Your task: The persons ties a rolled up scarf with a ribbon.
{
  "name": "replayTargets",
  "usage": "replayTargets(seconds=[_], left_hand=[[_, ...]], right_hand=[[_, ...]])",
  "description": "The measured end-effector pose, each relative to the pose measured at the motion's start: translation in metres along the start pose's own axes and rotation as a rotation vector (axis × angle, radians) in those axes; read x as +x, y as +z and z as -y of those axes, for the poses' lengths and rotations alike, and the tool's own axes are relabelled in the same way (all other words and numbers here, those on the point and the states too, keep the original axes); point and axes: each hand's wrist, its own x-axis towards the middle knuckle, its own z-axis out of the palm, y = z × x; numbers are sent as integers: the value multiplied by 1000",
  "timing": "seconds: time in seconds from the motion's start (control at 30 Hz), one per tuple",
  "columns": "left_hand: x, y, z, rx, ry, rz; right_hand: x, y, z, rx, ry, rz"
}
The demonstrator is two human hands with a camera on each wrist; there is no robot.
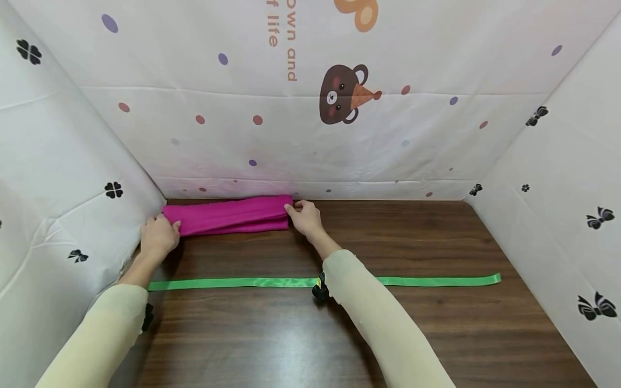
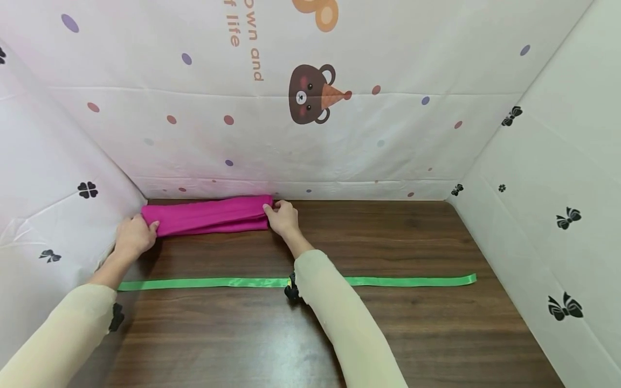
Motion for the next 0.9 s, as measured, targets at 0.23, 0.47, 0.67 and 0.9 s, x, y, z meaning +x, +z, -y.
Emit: replayTargets(seconds=[0.23, 0.47, 0.67, 0.9], left_hand=[[0, -1, 1, 0, -9, 2], [1, -2, 5, 10, -21, 26], [1, -5, 4, 21, -20, 43], [1, -7, 5, -14, -25, 59]], right_hand=[[2, 6, 3, 60, 81, -16], [1, 12, 5, 69, 128, -11], [-6, 16, 9, -19, 25, -21], [-9, 20, 11, -145, -70, -17]])
